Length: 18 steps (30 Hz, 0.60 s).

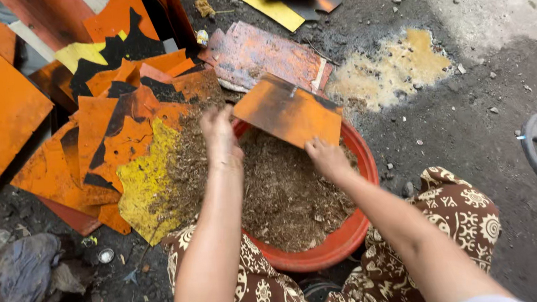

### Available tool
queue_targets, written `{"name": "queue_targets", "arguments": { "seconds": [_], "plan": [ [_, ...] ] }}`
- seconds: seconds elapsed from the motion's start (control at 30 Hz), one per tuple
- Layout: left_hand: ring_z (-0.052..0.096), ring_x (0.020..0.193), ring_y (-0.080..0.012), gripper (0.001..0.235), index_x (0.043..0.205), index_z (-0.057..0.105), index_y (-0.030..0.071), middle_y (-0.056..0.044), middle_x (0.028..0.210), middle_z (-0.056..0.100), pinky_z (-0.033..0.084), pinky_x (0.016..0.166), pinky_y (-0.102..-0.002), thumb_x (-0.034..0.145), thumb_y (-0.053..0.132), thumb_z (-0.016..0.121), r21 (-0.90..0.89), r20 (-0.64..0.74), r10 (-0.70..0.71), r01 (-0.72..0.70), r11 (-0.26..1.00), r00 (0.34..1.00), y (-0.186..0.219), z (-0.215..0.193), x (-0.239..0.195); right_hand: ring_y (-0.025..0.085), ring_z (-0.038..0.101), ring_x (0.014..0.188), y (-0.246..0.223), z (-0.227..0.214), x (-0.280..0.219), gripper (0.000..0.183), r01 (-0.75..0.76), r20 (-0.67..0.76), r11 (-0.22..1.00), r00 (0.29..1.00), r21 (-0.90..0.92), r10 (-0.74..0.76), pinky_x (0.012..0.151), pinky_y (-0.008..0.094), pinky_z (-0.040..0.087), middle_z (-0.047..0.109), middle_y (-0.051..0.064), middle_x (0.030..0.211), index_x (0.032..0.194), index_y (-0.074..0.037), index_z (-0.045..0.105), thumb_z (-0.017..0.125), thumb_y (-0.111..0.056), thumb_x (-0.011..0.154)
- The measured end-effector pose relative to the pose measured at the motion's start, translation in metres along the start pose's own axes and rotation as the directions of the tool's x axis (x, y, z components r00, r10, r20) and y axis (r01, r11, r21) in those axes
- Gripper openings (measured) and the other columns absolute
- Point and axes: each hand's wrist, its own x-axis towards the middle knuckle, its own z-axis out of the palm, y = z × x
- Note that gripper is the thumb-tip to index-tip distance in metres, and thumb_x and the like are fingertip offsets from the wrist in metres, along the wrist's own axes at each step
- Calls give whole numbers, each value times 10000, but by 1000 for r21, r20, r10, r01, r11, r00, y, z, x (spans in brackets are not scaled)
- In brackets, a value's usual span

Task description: The person scrapes fibrous material from flat orange and dark panels into a red basin using their hands. They repeatedly flip the panels and continue scraping until the material is collected in the basin.

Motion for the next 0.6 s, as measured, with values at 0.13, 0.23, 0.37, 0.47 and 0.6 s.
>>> {"name": "queue_targets", "arguments": {
  "seconds": [0.13, 0.23, 0.37, 0.47, 0.6],
  "plan": [
    [346, 1448, -306, 880, 1527, 356, 231, -58, 1630, 328, 284, 1083, -762, 777, 494, 735, 237, 52, -409, 387, 891, 911, -63, 17, -23, 315, 691, 1128, -32, -12, -40, 399, 16, -285, 999, 959, 33, -6, 806, 404, 611, 677, 161, 1282, 1184, -98, 611, 634, -75, 786],
    [550, 1232, -320, 673, 1420, 522, 96, -129, 1434, 534, 485, 974, -593, 865, 430, 703, 249, -10, -553, 537, 806, 833, -104, 22, -38, 312, 698, 1132, -50, -25, -63, 383, 40, -331, 991, 944, 129, 5, 853, 395, 609, 706, 161, 1255, 1185, -80, 627, 647, -40, 804],
    [681, 1083, -302, 489, 1332, 573, 18, -162, 1236, 667, 573, 849, -498, 902, 234, 661, 96, 40, -438, 433, 896, 898, -131, 34, -43, 285, 638, 1270, -43, -56, -65, 393, -45, -291, 954, 947, 297, 135, 1031, 390, 555, 650, 131, 1384, 1295, -84, 635, 630, 11, 914],
    [701, 1022, -310, 432, 1294, 567, -9, -177, 1171, 678, 600, 805, -477, 895, 143, 638, 108, 89, -359, 349, 931, 929, -133, 39, -35, 394, 420, 1390, -30, -75, -77, 509, -52, -149, 518, 929, 854, 339, 1096, 471, 402, 431, 259, 1492, 1321, -3, 586, 758, -71, 848],
    [703, 998, -288, 399, 1257, 573, -30, -180, 1160, 676, 594, 791, -450, 894, 119, 644, 232, 100, -326, 297, 926, 940, -126, 43, -41, 306, 343, 1434, -6, -86, -87, 765, -39, 449, -561, 647, 827, 617, 1144, 555, 372, 317, 138, 1589, 1512, -140, 310, 690, -116, 848]
  ]
}}
